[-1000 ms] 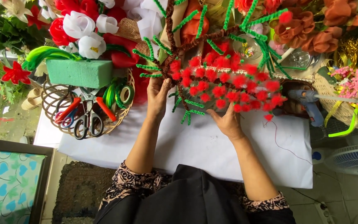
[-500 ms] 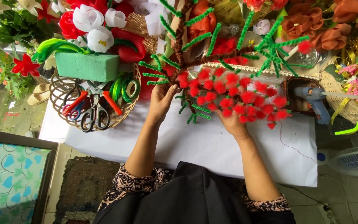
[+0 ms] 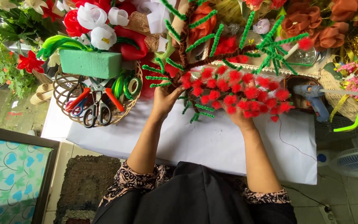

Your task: The person assembles a decorative tree using pipe cleaners and a hot glue gun. They attach green pipe cleaner branches to a brown trunk and then glue red fluffy pipe cleaner clusters to the branches to create foliage.

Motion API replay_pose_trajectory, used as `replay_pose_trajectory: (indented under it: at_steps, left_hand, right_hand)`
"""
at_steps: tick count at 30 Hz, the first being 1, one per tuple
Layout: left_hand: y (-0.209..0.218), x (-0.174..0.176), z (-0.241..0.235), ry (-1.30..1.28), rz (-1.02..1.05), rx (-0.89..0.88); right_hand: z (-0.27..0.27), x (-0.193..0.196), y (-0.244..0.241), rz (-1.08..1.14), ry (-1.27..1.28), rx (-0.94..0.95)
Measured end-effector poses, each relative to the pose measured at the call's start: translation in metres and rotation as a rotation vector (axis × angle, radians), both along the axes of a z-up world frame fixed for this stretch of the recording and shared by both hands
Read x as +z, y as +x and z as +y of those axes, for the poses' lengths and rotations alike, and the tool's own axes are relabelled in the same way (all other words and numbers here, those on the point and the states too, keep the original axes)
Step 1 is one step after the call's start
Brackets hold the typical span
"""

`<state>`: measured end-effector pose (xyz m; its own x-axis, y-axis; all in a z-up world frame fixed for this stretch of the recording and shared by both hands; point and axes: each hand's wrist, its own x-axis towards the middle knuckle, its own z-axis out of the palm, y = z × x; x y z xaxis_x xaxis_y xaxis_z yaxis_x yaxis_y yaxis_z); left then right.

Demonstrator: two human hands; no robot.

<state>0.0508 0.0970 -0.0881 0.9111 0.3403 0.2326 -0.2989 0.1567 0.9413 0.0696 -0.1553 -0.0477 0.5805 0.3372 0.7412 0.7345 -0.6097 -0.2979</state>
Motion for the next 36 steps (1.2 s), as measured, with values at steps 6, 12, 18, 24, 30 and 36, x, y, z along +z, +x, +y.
replay_pose_trajectory:
  at_steps: [6, 12, 18, 24, 30, 36]
  left_hand:
    - [-0.005, 0.017, -0.014, -0.001, 0.014, 0.043]
    - [-0.017, 0.034, -0.032, -0.071, 0.029, 0.124]
    - [-0.014, 0.022, -0.031, -0.058, 0.057, 0.193]
    - [-0.016, 0.022, -0.032, -0.068, 0.093, 0.198]
    - [-0.018, 0.035, -0.028, -0.078, 0.103, 0.15]
    - [-0.019, 0.026, -0.024, -0.068, 0.099, 0.123]
  right_hand:
    - [-0.006, -0.022, 0.01, 0.111, 0.067, 0.021]
    - [-0.012, -0.047, 0.02, 0.235, 0.133, 0.032]
    - [-0.028, -0.098, 0.032, 0.356, 0.218, 0.007]
    - [-0.022, -0.077, 0.022, 0.367, 0.27, 0.059]
    - [-0.017, -0.071, 0.017, 0.313, 0.276, 0.046]
    - [-0.027, -0.116, 0.033, 0.267, 0.227, -0.011]
